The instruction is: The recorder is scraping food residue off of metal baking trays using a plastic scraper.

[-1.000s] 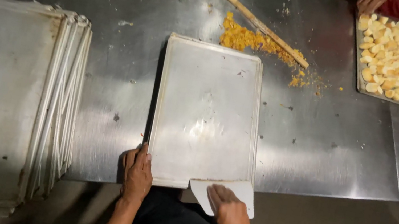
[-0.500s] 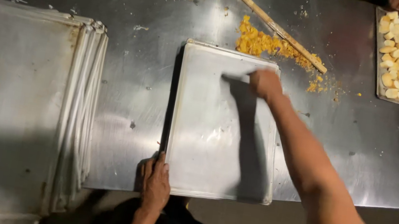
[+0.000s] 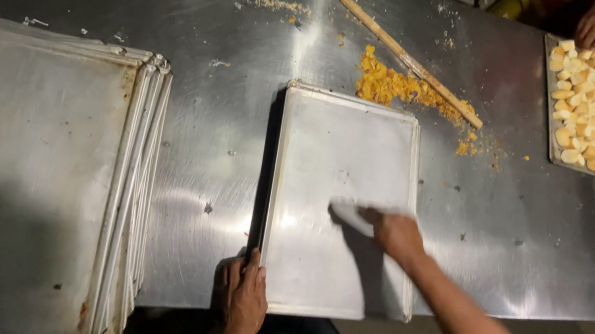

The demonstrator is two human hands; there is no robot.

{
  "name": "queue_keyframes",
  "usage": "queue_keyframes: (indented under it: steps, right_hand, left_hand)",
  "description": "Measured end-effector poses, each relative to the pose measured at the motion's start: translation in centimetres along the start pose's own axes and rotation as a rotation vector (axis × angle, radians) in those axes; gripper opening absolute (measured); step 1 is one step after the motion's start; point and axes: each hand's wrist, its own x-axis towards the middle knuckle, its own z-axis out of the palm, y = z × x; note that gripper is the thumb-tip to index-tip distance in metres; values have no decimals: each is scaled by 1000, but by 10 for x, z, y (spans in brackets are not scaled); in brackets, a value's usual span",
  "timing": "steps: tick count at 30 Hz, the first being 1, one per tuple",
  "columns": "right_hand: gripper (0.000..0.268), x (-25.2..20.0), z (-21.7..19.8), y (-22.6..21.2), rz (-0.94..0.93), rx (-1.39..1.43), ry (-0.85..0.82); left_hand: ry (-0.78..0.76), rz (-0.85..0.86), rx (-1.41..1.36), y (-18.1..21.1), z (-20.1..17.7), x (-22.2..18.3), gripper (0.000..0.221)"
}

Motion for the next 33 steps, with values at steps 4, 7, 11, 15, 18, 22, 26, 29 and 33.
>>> queue_keyframes:
  steps: [4, 7, 11, 15, 18, 22, 26, 29, 33]
  right_hand:
    - [53, 216, -20, 97, 47, -184, 220]
    - [47, 210, -58, 75, -89, -164, 262]
    - [61, 56, -13, 9, 22, -171, 24]
    - [63, -127, 36, -107, -42, 99, 10]
    - [59, -148, 49, -139, -110, 68, 59]
    - [53, -29, -21, -125, 200, 106, -169]
    - [53, 129, -8, 11, -49, -93, 159]
    - [16, 255, -11, 41, -29, -89, 363]
    - [15, 192, -34, 16, -149, -181, 371]
  left_hand:
    - [25, -36, -84, -18, 26, -8, 39]
    - [-9, -96, -85, -6, 17, -4, 37]
    - [-17, -41, -82, -22, 27, -15, 41]
    - [14, -21, -222, -27, 36, -19, 41]
    - [-16, -55, -242, -22, 31, -20, 42]
    - [-16, -74, -165, -10, 18, -11, 39]
    - [-63, -160, -172, -20, 28, -9, 43]
    - [-38, -159, -136, -8, 19, -14, 40]
    - [-11, -137, -13, 0, 17, -13, 25]
